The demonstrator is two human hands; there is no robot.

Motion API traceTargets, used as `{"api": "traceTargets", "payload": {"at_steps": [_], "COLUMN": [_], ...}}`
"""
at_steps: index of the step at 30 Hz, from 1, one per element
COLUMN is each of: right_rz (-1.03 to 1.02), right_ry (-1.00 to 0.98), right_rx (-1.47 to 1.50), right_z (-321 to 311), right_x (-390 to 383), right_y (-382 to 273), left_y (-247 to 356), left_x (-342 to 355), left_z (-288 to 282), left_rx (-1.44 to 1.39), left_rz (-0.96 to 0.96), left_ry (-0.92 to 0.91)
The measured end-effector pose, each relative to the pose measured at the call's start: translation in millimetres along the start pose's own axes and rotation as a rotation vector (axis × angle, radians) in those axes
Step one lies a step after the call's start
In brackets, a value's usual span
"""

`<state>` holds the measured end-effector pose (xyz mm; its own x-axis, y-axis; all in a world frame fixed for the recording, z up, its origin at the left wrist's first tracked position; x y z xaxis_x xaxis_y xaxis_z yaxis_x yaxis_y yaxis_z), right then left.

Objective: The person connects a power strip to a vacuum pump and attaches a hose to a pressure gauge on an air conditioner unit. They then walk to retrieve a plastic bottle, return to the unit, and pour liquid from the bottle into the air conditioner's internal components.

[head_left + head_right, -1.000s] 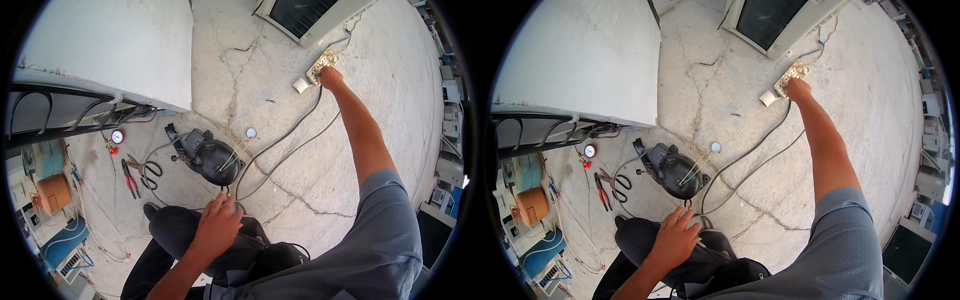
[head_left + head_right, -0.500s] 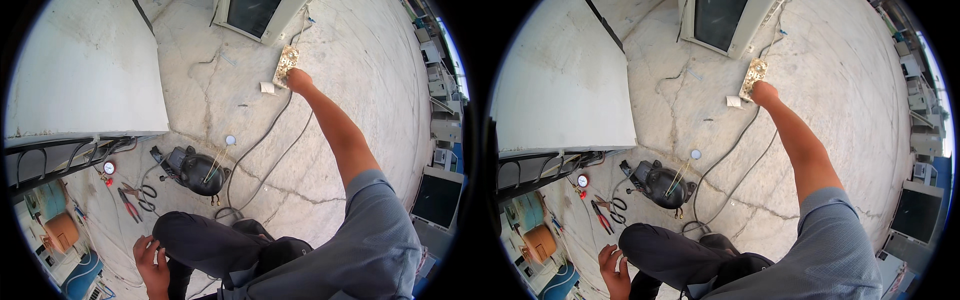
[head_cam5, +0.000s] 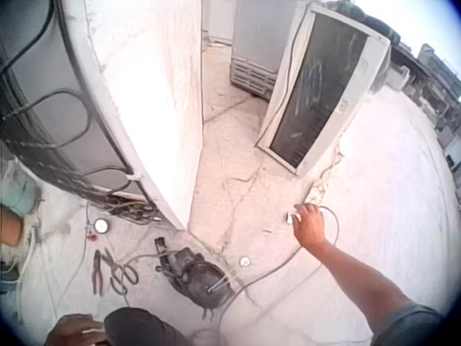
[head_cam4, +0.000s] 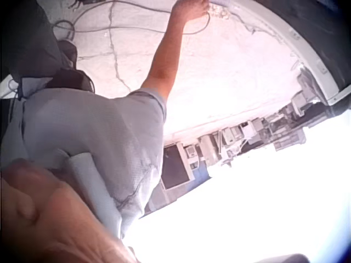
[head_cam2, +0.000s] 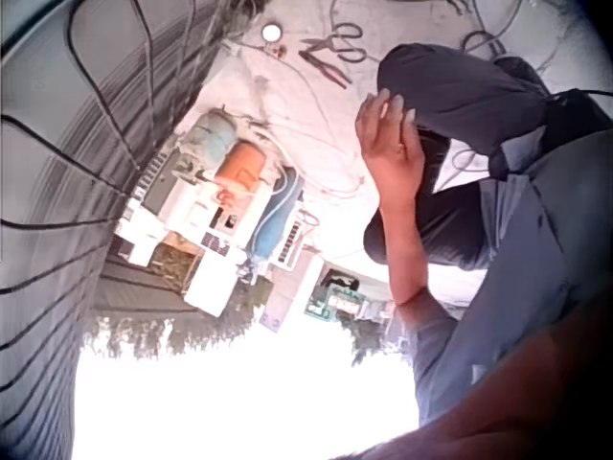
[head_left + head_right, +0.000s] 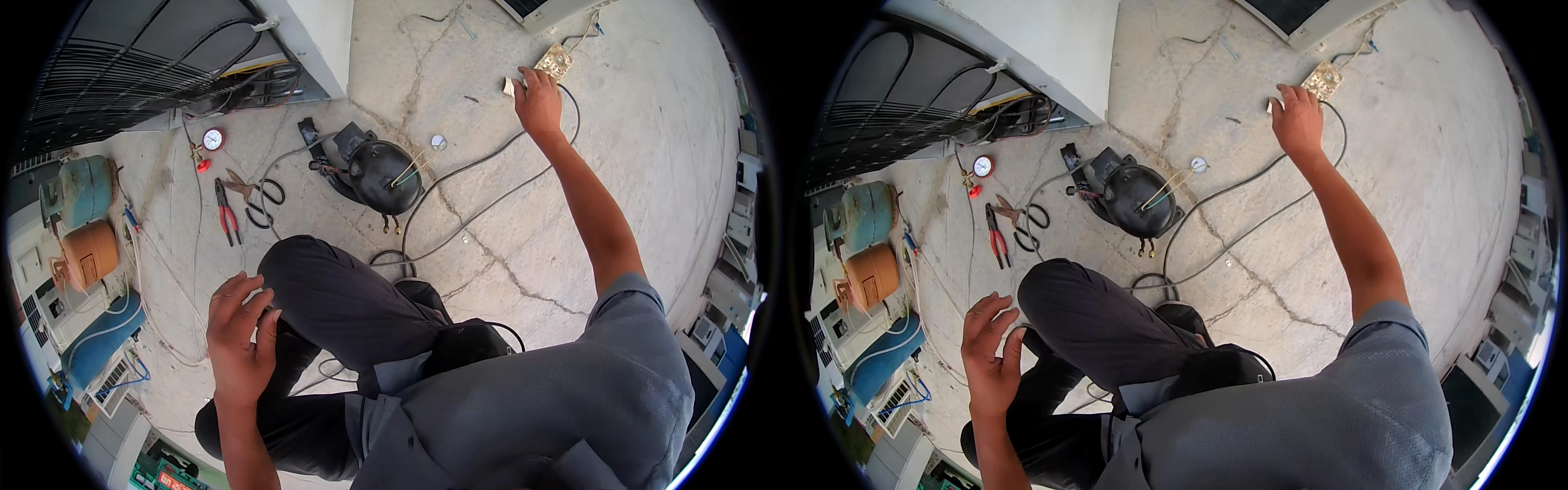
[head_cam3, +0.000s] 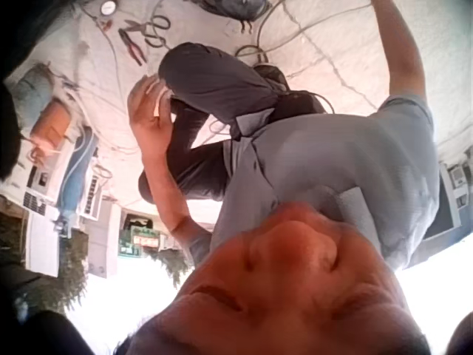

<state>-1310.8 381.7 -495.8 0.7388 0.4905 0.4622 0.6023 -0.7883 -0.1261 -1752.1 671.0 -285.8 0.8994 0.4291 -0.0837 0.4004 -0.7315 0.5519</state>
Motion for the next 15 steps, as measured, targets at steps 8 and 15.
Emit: {"api": "traceTargets", "payload": {"at_steps": [8, 15], "right_rz": [0.486, 0.844], "right_ry": [-0.731, -0.8], "right_rx": [0.678, 0.929], "right_z": [-37.6, -37.1], "right_x": [-215.4, -233.7], "right_y": [-161.6, -235.4], "left_y": [-57.7, -121.8], "left_x": [-37.4, -4.1], "left_z": [-47.7, -68.5], "left_rx": [-0.059, -0.196], "left_rz": [-0.111, -0.017], "left_ry": [0.031, -0.108]}}
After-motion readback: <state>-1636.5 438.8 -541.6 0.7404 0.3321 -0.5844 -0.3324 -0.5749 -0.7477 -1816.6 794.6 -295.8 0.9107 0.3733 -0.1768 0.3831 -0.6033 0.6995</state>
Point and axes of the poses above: each hand's wrist, its own x-axis towards the middle knuckle, its own z-axis out of the palm, y = z × x, the point moved 5 cm from there along x, towards the middle knuckle, and after that the axes turned 6 degrees about y, right-handed, at the moved point
